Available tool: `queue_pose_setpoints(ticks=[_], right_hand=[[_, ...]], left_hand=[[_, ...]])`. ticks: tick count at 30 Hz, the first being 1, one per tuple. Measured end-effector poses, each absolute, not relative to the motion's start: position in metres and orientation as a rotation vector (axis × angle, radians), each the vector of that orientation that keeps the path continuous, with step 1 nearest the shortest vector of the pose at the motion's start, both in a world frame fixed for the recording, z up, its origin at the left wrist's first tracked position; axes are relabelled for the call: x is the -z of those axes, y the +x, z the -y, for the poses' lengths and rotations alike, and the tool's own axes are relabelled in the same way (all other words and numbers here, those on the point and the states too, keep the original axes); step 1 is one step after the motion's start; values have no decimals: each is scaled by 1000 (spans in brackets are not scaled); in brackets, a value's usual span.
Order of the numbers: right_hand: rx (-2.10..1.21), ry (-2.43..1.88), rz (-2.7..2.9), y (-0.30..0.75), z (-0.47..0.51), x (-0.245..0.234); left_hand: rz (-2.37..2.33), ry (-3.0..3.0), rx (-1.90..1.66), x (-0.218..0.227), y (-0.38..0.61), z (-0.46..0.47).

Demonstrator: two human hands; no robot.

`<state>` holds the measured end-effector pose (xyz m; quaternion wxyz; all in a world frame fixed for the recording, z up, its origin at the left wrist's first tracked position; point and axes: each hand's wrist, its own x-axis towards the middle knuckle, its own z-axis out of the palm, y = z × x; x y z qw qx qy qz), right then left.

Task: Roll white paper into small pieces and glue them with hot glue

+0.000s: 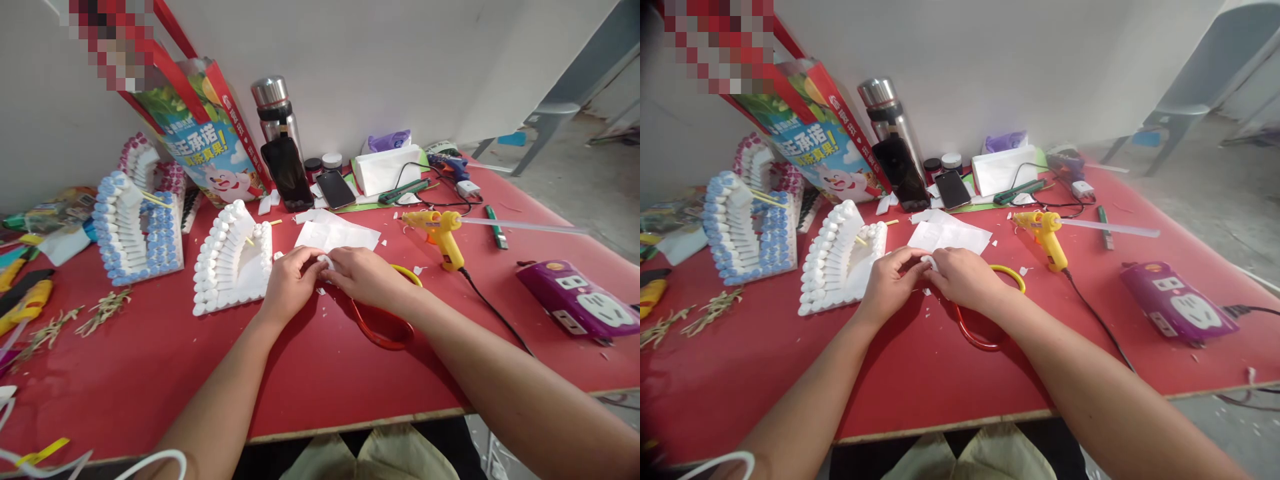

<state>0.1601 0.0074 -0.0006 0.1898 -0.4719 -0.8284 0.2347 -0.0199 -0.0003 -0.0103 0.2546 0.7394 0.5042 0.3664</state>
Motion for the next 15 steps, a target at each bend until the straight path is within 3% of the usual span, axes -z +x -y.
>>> queue_pose_setpoints(ticks=[15], right_hand=[[-1001, -1291, 2010, 165, -15, 3]], left_hand=[[-1293, 1699, -1010, 10, -22, -1]])
